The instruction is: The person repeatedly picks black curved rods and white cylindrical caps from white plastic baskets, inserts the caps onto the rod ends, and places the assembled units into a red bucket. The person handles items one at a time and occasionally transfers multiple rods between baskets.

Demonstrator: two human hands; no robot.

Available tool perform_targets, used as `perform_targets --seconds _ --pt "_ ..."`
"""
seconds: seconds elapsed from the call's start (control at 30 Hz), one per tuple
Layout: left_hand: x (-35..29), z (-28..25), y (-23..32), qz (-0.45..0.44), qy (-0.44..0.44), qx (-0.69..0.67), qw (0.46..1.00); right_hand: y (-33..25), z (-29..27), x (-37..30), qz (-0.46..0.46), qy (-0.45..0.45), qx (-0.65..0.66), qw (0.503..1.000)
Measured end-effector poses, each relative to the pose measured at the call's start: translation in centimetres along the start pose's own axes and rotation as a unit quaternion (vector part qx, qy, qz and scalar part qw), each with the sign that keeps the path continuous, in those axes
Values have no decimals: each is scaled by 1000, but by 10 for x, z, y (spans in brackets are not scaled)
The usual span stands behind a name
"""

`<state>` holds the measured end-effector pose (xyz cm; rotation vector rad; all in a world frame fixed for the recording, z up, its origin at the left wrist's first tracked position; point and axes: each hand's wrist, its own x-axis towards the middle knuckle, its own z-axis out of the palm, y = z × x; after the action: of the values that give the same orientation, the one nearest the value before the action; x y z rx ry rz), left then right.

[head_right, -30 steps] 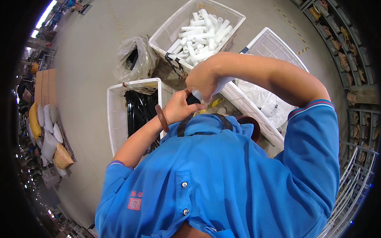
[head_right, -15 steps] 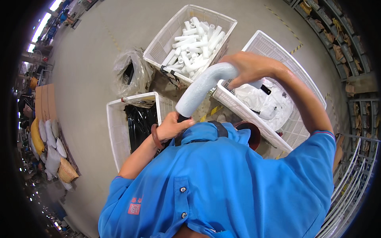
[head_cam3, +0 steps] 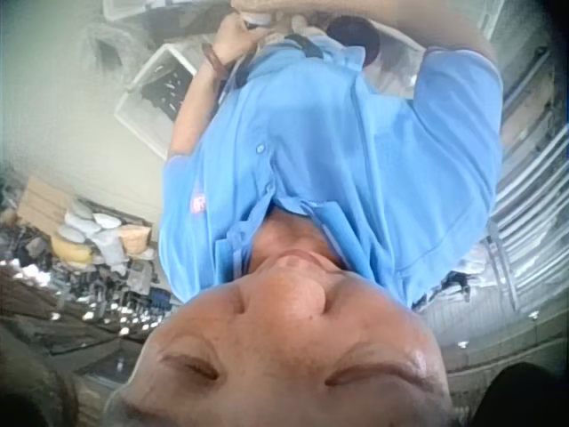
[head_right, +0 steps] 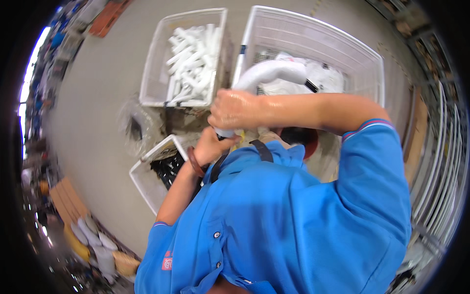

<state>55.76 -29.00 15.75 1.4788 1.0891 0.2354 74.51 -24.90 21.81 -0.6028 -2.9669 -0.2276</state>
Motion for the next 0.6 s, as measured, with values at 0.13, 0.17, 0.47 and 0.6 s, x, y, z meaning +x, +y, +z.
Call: perform_targets --seconds 0.13,0.17,0.47,0.6 --pt "56 -8 29 177 85 147 969 50 38 -125 173 57 114 977" --pt "67 -12 31 273 146 208 928 56 40 -169 245 -25 95 965" --pt "72 -4 -173 -112 254 -244 929 37 36 -527 635 -223 0 740" --pt "-4 35 -272 -402 312 -243 826 40 115 -578 638 -229 41 734"
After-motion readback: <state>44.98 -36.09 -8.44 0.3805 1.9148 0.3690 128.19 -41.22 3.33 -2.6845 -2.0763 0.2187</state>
